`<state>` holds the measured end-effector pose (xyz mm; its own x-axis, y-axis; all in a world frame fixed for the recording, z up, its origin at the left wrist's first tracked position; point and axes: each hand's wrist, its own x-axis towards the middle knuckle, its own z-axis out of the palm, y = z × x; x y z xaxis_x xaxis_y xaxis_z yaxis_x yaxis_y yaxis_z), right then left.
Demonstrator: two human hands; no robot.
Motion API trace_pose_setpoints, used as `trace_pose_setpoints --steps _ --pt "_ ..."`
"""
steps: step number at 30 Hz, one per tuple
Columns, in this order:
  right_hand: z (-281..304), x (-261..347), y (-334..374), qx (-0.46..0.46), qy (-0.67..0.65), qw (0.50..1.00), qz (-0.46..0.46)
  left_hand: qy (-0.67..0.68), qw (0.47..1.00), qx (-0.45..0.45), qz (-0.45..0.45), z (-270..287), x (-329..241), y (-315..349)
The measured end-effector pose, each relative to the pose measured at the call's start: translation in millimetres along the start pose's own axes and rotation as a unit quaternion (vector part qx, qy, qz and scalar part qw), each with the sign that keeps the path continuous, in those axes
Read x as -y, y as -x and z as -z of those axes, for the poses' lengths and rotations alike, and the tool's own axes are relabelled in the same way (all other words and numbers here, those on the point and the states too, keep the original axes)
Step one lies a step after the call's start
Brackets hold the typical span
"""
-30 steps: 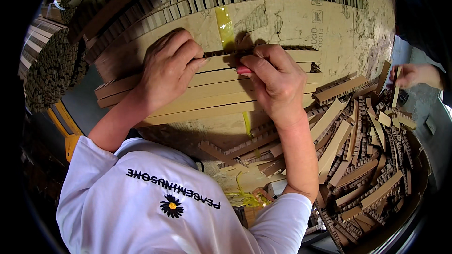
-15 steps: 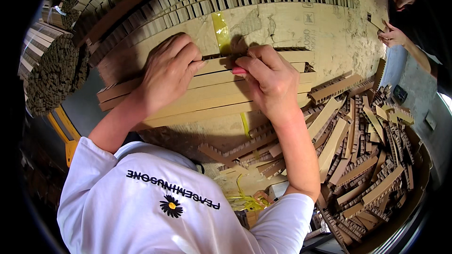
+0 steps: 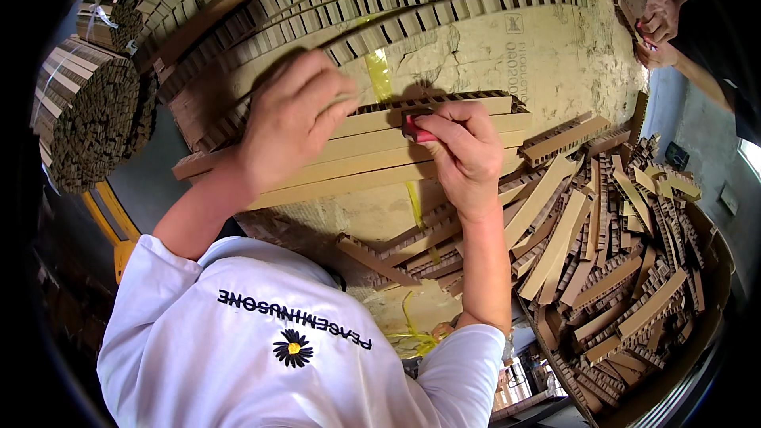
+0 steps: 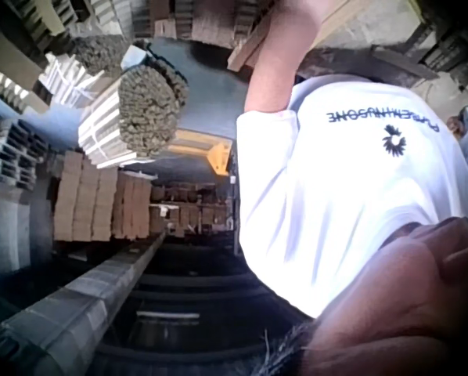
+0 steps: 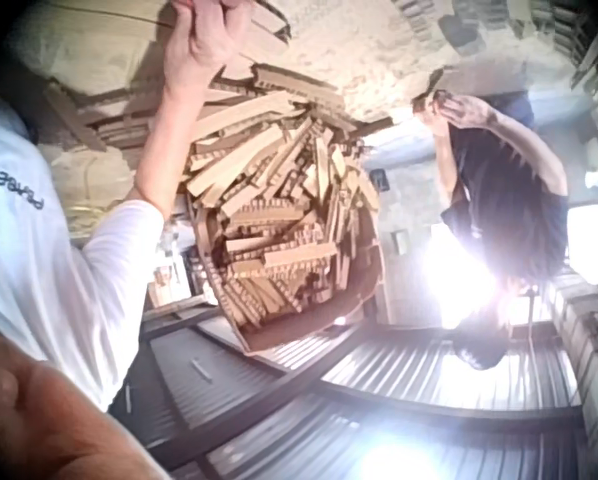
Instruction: The person sorts and stacks corrugated cardboard strips on a table, then uses a yellow strap to bundle the stack. Another person works nearby with similar materials.
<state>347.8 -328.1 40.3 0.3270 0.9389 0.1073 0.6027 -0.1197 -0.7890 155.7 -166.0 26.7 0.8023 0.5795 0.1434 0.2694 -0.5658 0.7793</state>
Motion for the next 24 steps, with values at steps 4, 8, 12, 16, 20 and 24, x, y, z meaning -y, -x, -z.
trace_pose_setpoints --steps 4,8,12,16,20,24 --pt "-5.4 -2.4 -10.9 0.024 0.024 0.999 0.041 -0.082 0.995 0.029 -0.047 -10.1 3.4 16.3" --pt "-5.7 1.7 -14.4 0.023 0.033 0.998 0.04 -0.128 0.989 0.039 -0.059 -14.2 8.0 17.1" --pt "-3.8 -0.1 -13.3 0.056 0.071 0.995 0.044 -0.136 0.987 0.06 -0.064 -15.5 7.1 19.9" --pt "-2.8 1.7 -20.6 0.062 0.107 0.99 0.061 -0.132 0.988 0.067 -0.053 -17.5 3.7 21.1" --pt "-2.6 1.0 -22.7 0.071 0.122 0.988 0.07 -0.111 0.991 0.072 -0.014 -25.9 -4.9 25.3" --pt "-2.8 -1.3 -20.7 0.075 0.115 0.989 0.054 -0.101 0.993 0.053 -0.018 -28.9 -0.5 26.2"
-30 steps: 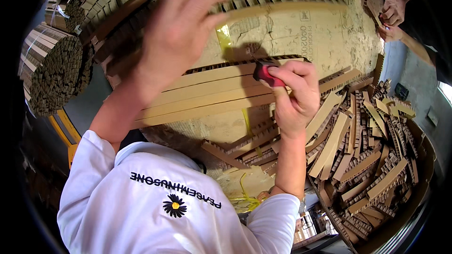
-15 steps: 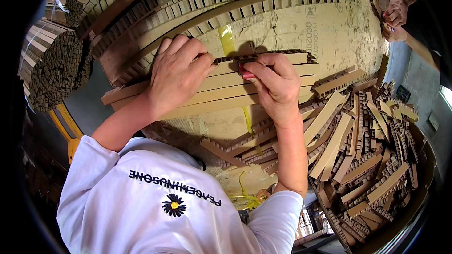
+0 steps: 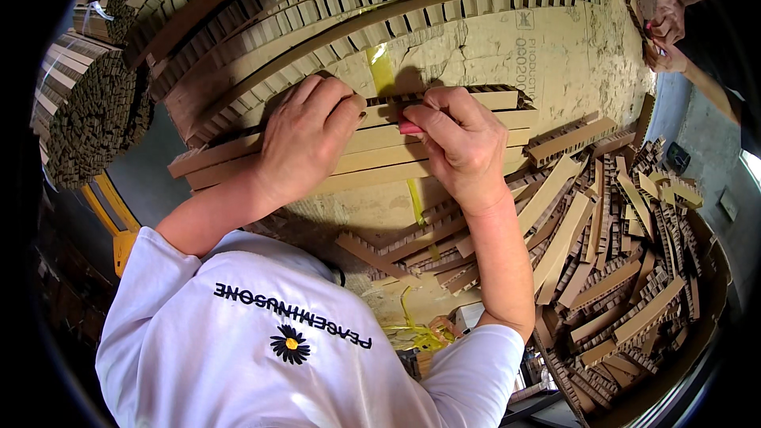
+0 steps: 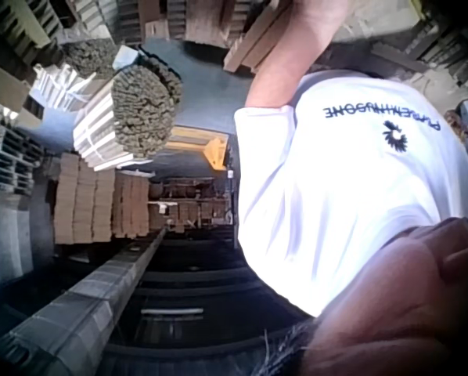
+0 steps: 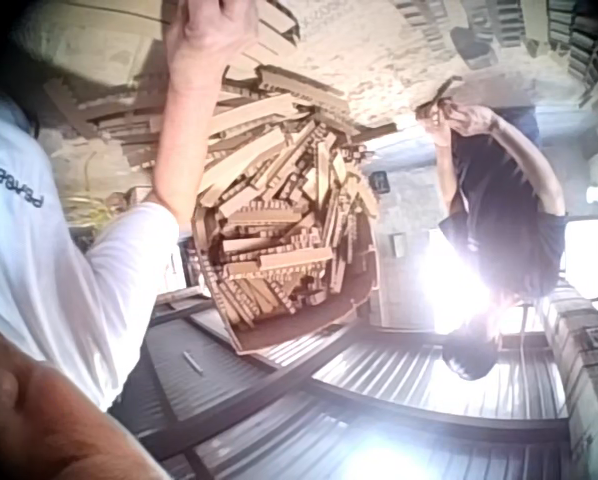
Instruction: The person sorts and stacks corrugated cardboard strips on a table, then uses a yellow strap to bundle the stack. Another person works nearby with similar materials.
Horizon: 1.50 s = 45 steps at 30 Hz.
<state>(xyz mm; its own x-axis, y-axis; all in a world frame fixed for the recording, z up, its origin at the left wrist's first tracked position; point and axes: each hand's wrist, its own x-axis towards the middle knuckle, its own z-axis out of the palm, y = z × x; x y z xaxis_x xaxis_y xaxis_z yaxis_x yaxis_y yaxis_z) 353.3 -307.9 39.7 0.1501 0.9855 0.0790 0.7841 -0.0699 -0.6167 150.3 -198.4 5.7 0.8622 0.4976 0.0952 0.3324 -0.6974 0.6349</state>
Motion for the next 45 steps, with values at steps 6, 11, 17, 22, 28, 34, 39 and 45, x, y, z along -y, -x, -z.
trace_pose_setpoints --steps 6,11,17,22,28,34,39,45 --pt "-0.8 -1.3 -0.6 0.001 -0.009 1.0 -0.006 0.028 0.999 0.015 0.013 0.4 2.2 -1.0" --pt "0.3 -0.5 -2.4 0.008 0.002 1.0 0.001 0.061 0.997 0.022 0.042 0.4 2.7 -3.1" --pt "1.5 1.9 -4.8 0.019 -0.003 1.0 0.006 0.092 0.994 0.025 0.057 5.4 4.3 -4.6" --pt "8.3 5.8 1.5 -0.002 -0.071 0.997 -0.038 0.163 0.983 0.044 0.064 8.7 7.2 -11.6" --pt "19.5 14.9 42.1 -0.142 -0.2 0.958 -0.147 -0.002 0.987 -0.133 -0.092 42.8 3.1 -72.0" --pt "9.1 6.3 46.7 -0.062 -0.106 0.99 -0.069 0.068 0.957 -0.255 -0.122 39.8 3.3 -110.3" --pt "9.0 2.1 33.6 -0.033 -0.098 0.994 -0.042 0.064 0.995 -0.038 -0.073 20.4 -0.3 -11.0" --pt "9.3 -2.1 29.9 -0.007 -0.074 0.997 -0.029 -0.016 0.998 0.007 -0.059 6.3 -6.2 8.6"
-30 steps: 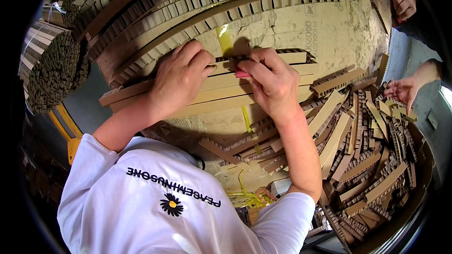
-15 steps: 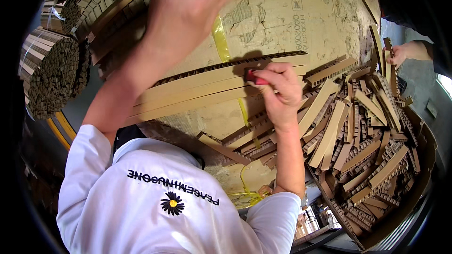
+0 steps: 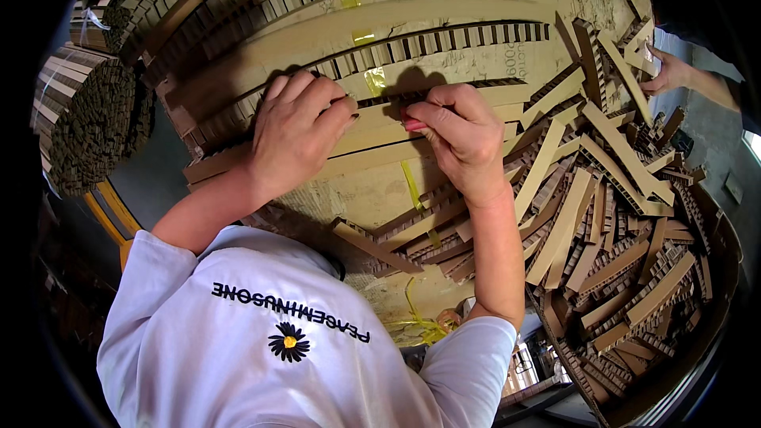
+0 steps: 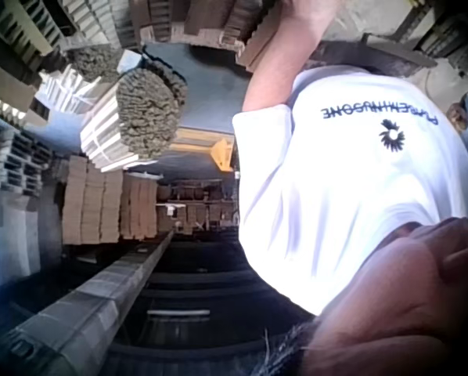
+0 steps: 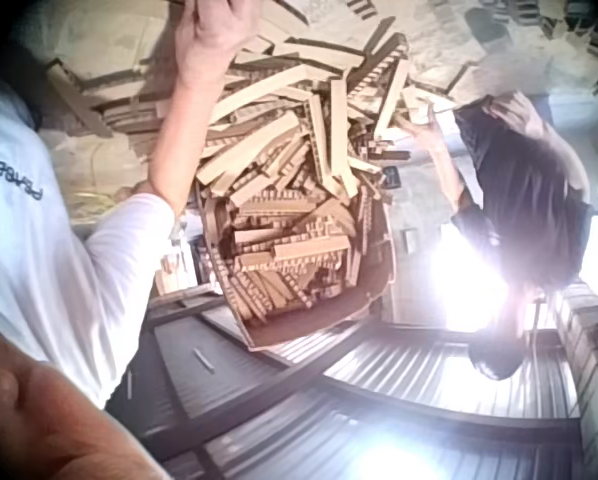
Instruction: The person sorts and stacks corrugated cardboard strips on a table, then uses a yellow strap to bundle the stack. Another person works nearby with similar materials.
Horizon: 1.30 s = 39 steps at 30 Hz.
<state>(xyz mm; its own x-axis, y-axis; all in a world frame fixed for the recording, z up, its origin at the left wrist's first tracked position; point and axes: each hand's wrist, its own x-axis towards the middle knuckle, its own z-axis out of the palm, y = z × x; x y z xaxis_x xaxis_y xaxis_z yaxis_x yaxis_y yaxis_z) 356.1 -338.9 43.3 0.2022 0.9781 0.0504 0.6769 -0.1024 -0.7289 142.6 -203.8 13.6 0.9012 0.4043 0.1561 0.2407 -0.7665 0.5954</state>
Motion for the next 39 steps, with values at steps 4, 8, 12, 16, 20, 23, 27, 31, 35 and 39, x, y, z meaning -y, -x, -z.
trace_pose_setpoints --steps 4,8,12,16,20,23,27,31,35,39 --pt "1.8 -0.3 -1.2 0.011 0.028 0.999 0.024 -0.003 1.0 0.01 0.001 0.9 -0.1 1.3" --pt "0.4 1.0 -2.5 0.006 0.045 0.998 0.032 -0.018 0.999 0.036 0.015 -0.1 -3.9 5.4" --pt "0.0 1.5 -3.1 0.022 0.037 0.999 0.011 -0.024 0.999 0.028 0.018 -2.4 -4.0 2.5" --pt "0.8 0.7 -4.0 0.028 0.034 0.999 0.011 -0.025 0.999 0.019 0.02 -2.9 -3.9 1.5" --pt "1.6 -2.1 -3.8 0.036 0.018 0.999 0.0 -0.026 1.0 0.005 0.013 -3.7 -0.7 2.3" --pt "4.4 -3.8 -6.6 0.049 0.008 0.999 0.008 -0.022 1.0 -0.01 0.012 -6.2 0.4 3.3" --pt "4.0 -8.0 -5.6 0.05 0.001 0.999 0.011 -0.017 1.0 -0.018 0.014 -8.2 0.8 3.2" --pt "4.8 -7.2 -9.2 0.053 0.01 0.998 0.014 -0.016 1.0 -0.019 0.016 -7.5 1.3 3.2" --pt "4.9 -2.5 -7.0 0.06 0.006 0.998 -0.01 -0.013 1.0 -0.012 0.018 -5.0 0.4 2.3" --pt "0.6 -2.8 -2.0 0.018 0.031 0.999 0.002 -0.037 0.999 0.005 0.013 -3.8 -2.3 1.5"
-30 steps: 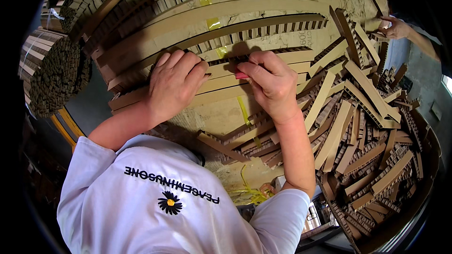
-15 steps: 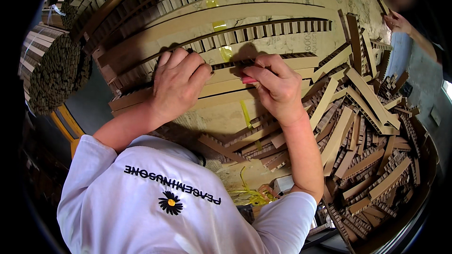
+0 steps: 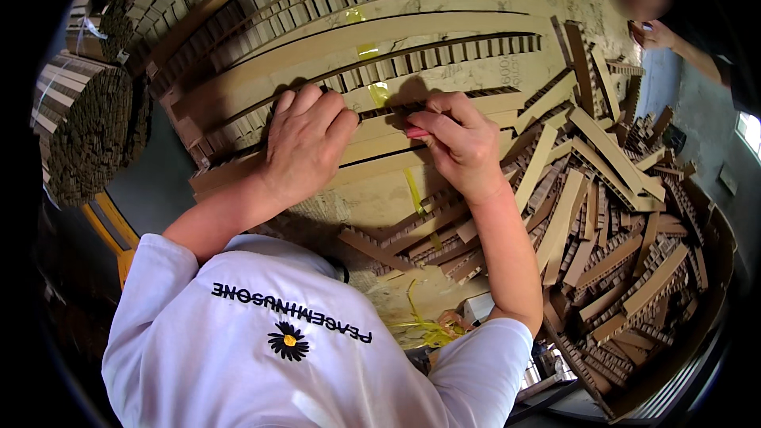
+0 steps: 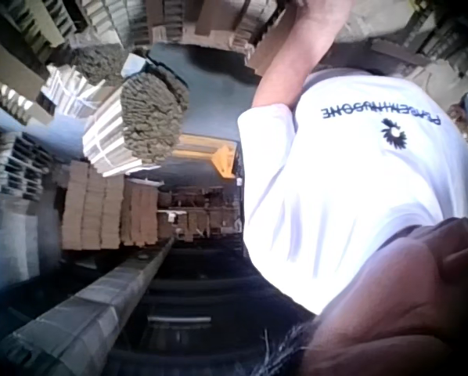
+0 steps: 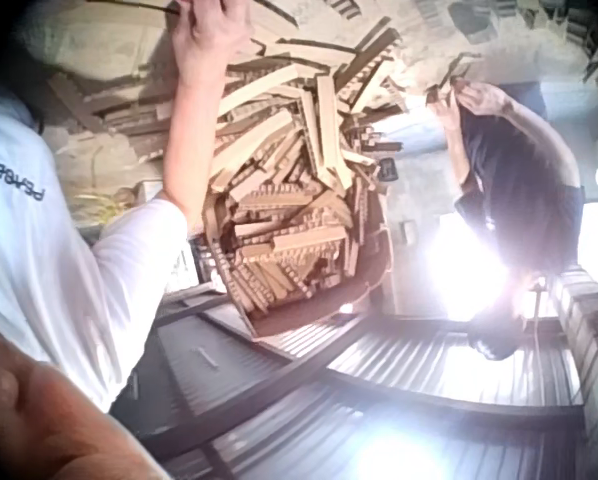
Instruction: The person sorts and stacks corrugated cardboard strips on a table, then uses a yellow strap to bundle the stack. Another person works nearby with similar materials.
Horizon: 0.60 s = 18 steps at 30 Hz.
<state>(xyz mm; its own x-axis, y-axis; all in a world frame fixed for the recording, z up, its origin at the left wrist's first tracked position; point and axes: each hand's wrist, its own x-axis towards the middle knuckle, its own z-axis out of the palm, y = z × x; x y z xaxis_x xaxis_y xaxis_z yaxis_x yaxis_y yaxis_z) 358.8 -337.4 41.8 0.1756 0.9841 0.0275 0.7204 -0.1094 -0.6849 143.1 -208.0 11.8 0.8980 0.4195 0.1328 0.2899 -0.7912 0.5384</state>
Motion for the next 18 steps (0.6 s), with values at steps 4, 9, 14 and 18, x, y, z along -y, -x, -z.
trace_pose_setpoints --steps 4,9,14,18 --pt "3.6 4.7 -3.5 0.004 0.002 1.0 -0.029 0.0 1.0 -0.012 -0.002 -0.6 -1.7 -0.3" --pt "10.8 9.9 15.9 -0.177 -0.163 0.962 -0.126 0.01 0.998 -0.058 -0.02 -8.1 0.1 2.7" --pt "6.0 13.0 37.7 -0.112 -0.118 0.979 -0.12 0.01 0.998 -0.056 -0.03 -9.6 4.3 6.4" --pt "4.2 11.7 33.9 -0.059 -0.078 0.993 -0.06 0.004 0.997 -0.066 -0.032 -12.3 5.5 6.4"
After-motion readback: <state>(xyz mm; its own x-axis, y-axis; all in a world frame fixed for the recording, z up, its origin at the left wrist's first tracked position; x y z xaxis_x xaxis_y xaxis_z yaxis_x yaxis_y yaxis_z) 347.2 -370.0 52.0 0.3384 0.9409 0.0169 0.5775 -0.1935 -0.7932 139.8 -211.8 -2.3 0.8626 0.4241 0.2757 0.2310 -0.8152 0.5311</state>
